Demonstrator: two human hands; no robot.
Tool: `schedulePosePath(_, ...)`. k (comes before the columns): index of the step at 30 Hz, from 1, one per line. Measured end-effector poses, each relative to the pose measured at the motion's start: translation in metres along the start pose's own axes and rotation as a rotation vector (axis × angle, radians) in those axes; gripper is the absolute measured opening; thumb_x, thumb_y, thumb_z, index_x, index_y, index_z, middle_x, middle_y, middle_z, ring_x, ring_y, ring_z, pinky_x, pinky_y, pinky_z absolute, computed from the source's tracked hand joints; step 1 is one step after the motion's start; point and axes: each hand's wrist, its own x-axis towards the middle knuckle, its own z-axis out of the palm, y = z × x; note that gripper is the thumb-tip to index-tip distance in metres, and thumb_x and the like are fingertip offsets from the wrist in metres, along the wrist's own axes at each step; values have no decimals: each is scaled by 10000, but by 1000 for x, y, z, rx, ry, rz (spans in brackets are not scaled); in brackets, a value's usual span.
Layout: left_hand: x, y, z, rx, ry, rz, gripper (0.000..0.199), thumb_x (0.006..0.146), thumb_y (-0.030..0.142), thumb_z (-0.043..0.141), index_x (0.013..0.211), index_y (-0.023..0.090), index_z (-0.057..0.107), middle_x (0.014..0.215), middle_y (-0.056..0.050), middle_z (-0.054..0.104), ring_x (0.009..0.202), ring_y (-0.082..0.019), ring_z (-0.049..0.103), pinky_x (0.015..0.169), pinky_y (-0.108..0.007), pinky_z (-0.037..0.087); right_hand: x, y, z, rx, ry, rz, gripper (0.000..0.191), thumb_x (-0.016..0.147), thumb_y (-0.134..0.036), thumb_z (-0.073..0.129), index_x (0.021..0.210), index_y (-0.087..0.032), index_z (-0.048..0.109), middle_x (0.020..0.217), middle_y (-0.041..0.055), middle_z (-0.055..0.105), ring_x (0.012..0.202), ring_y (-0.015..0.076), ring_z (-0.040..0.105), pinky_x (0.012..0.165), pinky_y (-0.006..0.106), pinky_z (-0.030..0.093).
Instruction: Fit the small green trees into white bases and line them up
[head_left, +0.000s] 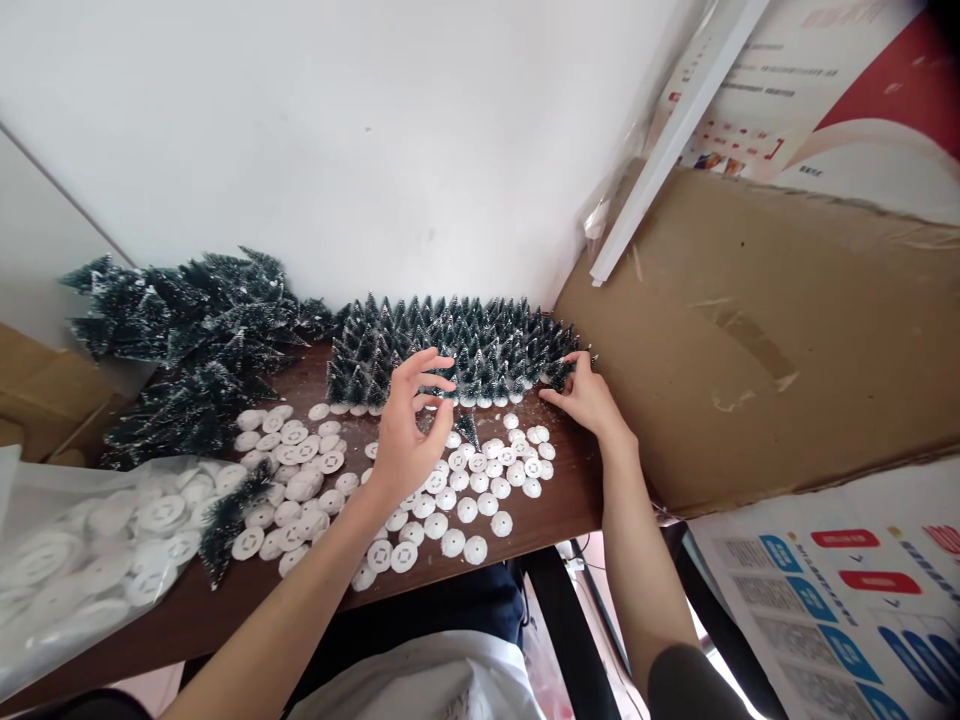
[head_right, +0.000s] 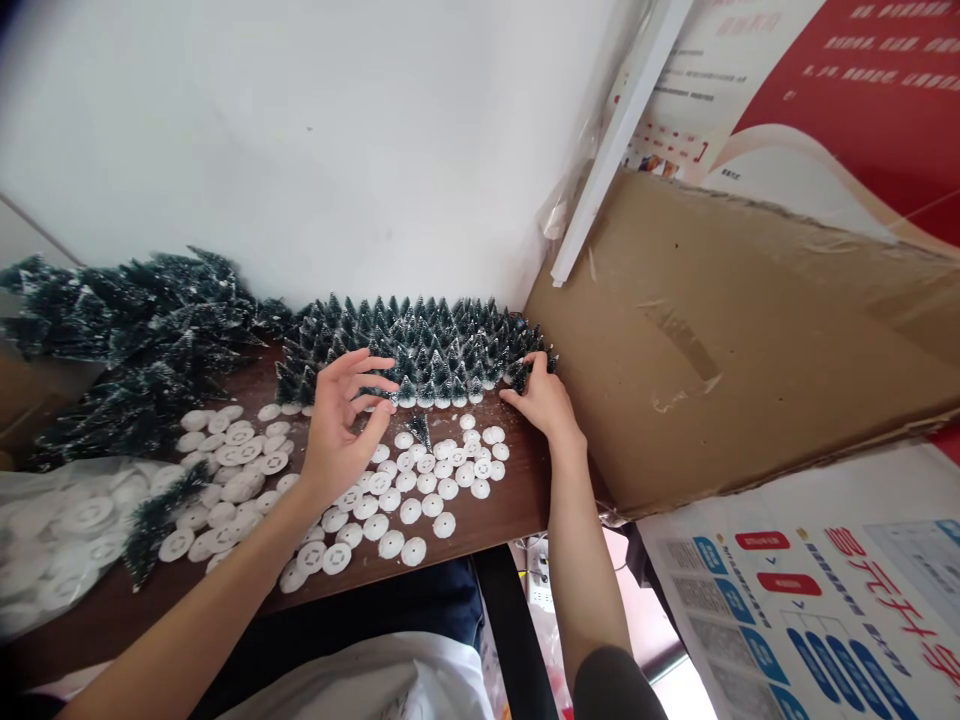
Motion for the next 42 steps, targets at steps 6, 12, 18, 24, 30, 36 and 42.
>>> schedulePosePath(6, 0, -2, 0, 17, -2, 28, 553, 881, 70, 533, 1358, 301, 376, 1232, -76, 548, 948, -140, 612, 759, -282, 559, -1, 1, 0, 51, -18, -8, 580, 716, -489, 730, 1083, -218, 371, 603, -80, 463, 588, 207, 520, 581, 279, 346)
schedulePosePath(12, 0, -4, 0, 39, -2, 47, 558, 881, 64, 530, 1366, 289, 372, 1237, -83, 552, 946, -146, 619, 756, -295, 571, 0, 3, -2, 152, 61, -33, 360, 852, -556, 564, 955, -226, 464, 592, -57, 492, 584, 177, 503, 616, 278, 351)
schedulePosePath(18, 0, -4, 0, 32, -1, 41, 550, 886, 65, 516, 1367, 291, 376, 1240, -86, 549, 938, -147, 619, 742, -298, 573, 0, 0, -5, 215, 119, -71, 302, 839, -495, 611, 760, -213, 536, 590, -34, 511, 568, 145, 471, 602, 268, 347)
schedulePosePath(24, 0, -4, 0, 40, -8, 41, 548, 891, 68, 508, 1370, 297, 374, 1242, -81, 542, 937, -145, 618, 713, -275, 576, -1, -4, -5, 221, 94, -112, 276, 771, -452, 711, 793, -198, 604, 556, -50, 496, 540, 136, 464, 591, 266, 358)
schedulePosePath(30, 0, -4, 0, 44, -16, 37, 548, 891, 65, 506, 1370, 294, 370, 1242, -83, 546, 931, -144, 616, 714, -277, 580, 1, 0, -1, 249, 7, -159, 240, 768, -398, 698, 857, -179, 658, 605, -19, 569, 569, 147, 502, 604, 279, 393)
schedulePosePath(36, -1, -4, 0, 39, -18, 35, 541, 891, 61, 505, 1364, 289, 377, 1241, -85, 548, 935, -142, 617, 708, -269, 577, 3, 0, -2, 267, 55, -135, 221, 754, -343, 681, 873, -157, 686, 677, 29, 653, 603, 161, 554, 635, 295, 445)
schedulePosePath(42, 0, -4, 0, 31, -30, 35, 525, 899, 74, 501, 1361, 288, 373, 1238, -88, 547, 924, -138, 618, 691, -259, 577, 4, 3, -1, 238, 91, -141, 209, 768, -299, 648, 907, -155, 708, 689, 32, 667, 614, 167, 577, 662, 305, 470)
